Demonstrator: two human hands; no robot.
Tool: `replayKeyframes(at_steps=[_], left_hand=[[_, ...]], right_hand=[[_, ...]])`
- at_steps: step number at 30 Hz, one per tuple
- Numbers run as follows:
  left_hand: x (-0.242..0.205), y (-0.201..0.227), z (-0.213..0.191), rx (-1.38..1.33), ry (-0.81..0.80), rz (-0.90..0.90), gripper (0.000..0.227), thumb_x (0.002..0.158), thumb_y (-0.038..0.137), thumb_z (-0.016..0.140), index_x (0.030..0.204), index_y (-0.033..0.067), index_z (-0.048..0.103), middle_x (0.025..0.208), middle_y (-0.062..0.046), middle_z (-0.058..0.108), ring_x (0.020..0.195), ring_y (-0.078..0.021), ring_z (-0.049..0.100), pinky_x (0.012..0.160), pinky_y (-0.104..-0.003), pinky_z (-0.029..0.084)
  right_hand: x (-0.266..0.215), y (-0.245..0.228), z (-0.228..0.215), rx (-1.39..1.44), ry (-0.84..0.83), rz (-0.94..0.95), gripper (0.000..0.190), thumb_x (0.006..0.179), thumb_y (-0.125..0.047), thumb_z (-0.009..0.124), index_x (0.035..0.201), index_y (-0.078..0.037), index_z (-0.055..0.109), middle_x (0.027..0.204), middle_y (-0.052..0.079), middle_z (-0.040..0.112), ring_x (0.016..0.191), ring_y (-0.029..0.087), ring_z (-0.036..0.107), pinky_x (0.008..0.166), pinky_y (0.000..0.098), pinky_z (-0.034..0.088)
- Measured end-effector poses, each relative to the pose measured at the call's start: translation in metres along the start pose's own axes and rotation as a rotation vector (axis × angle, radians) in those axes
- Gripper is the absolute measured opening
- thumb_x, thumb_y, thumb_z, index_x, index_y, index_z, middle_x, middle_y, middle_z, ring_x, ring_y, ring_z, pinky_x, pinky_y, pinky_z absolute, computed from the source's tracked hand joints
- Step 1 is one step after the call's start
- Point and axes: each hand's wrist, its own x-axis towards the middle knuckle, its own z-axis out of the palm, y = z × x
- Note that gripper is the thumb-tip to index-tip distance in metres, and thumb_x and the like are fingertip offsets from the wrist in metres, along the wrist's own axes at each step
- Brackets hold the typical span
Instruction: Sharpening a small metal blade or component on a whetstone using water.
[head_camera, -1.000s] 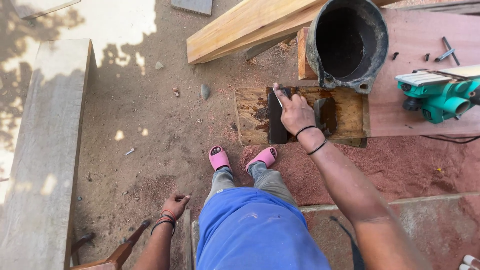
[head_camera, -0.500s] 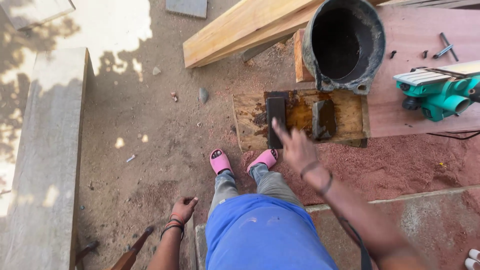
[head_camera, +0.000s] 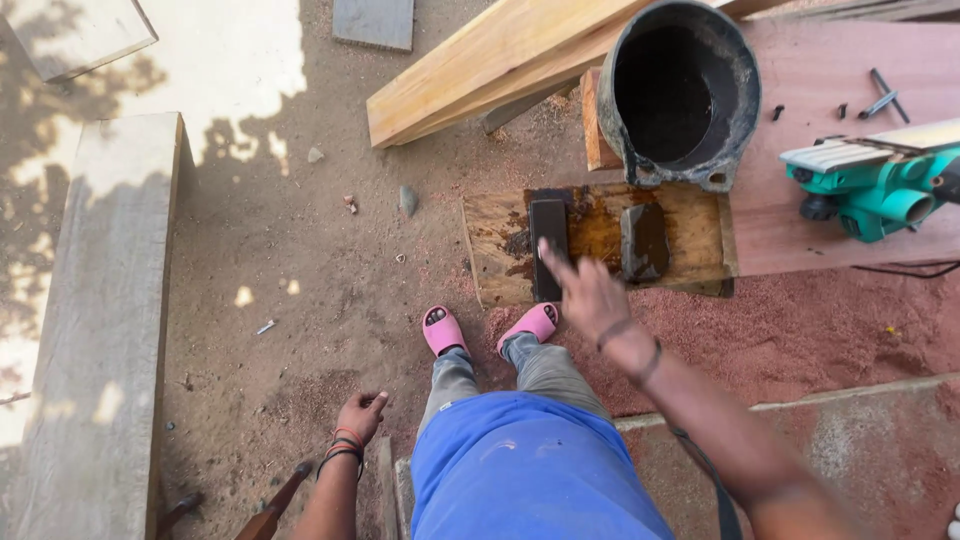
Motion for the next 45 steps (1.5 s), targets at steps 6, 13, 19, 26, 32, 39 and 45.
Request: replayKeyframes(at_steps=[6,13,19,26,32,39,45], left_hand=[[0.001,-0.01,0.009,0.118,-0.089,0.004,0.048,0.087,0.038,0.077,0.116,-0.0009,0.072,0.098,-0.011,0.077,0.078,-0.017,0.073,0.071,-0.035,0.061],[0.004,-0.016,0.016,0.015,-0.069,-0.012,0.046,0.087,0.036,0.077,0.112,-0.0024,0.075,0.094,-0.015,0.078,0.072,-0.0211,0.07,0.068,-0.036,0.059],[0.004,-0.01,0.011,0.025,-0.048,-0.017,0.048,0.086,0.036,0.078,0.114,-0.0015,0.069,0.098,-0.013,0.077,0.076,-0.0208,0.071,0.07,-0.036,0.06],[0.004,-0.008,0.018,0.082,-0.044,0.002,0.048,0.086,0.037,0.079,0.113,-0.0028,0.071,0.098,-0.016,0.078,0.077,-0.0218,0.072,0.071,-0.035,0.06],[0.007,-0.002,0.019,0.012,-0.039,-0.033,0.049,0.086,0.036,0.077,0.117,-0.001,0.071,0.1,-0.012,0.078,0.074,-0.0185,0.073,0.07,-0.033,0.06],[0.005,-0.007,0.019,0.088,-0.094,-0.05,0.048,0.088,0.035,0.077,0.119,-0.0004,0.069,0.101,-0.014,0.078,0.078,-0.0222,0.071,0.07,-0.037,0.059],[0.012,-0.009,0.019,-0.076,-0.057,0.004,0.049,0.087,0.035,0.077,0.115,-0.0037,0.07,0.102,-0.012,0.076,0.083,-0.0185,0.075,0.072,-0.034,0.063]], right_hand=[[0.03,-0.003,-0.022,0.045,0.05,0.04,0.076,0.105,-0.007,0.049,0.16,-0.05,0.019,0.082,0.004,0.047,0.063,0.016,0.047,0.046,0.0267,0.048],[0.045,-0.004,-0.029,0.028,0.0,0.084,0.078,0.102,-0.006,0.049,0.16,-0.051,0.021,0.083,0.005,0.047,0.065,0.018,0.048,0.047,0.0282,0.048],[-0.004,-0.015,-0.019,0.035,-0.002,0.031,0.077,0.104,-0.006,0.048,0.163,-0.046,0.02,0.083,0.007,0.049,0.066,0.02,0.05,0.047,0.0296,0.051],[0.06,0.008,-0.008,0.014,0.164,0.04,0.075,0.102,-0.012,0.051,0.157,-0.053,0.022,0.081,0.005,0.048,0.068,0.019,0.05,0.052,0.0316,0.05],[-0.004,-0.003,-0.006,-0.011,-0.021,0.024,0.075,0.103,-0.008,0.048,0.16,-0.05,0.022,0.08,0.004,0.047,0.068,0.019,0.051,0.05,0.0289,0.051],[0.051,0.008,-0.001,-0.001,0.259,0.02,0.077,0.101,-0.01,0.051,0.158,-0.05,0.017,0.08,0.003,0.048,0.066,0.016,0.048,0.047,0.0246,0.045],[0.023,-0.004,-0.017,0.01,0.087,0.037,0.076,0.103,-0.008,0.05,0.159,-0.051,0.022,0.08,0.003,0.048,0.066,0.017,0.05,0.048,0.0263,0.047]])
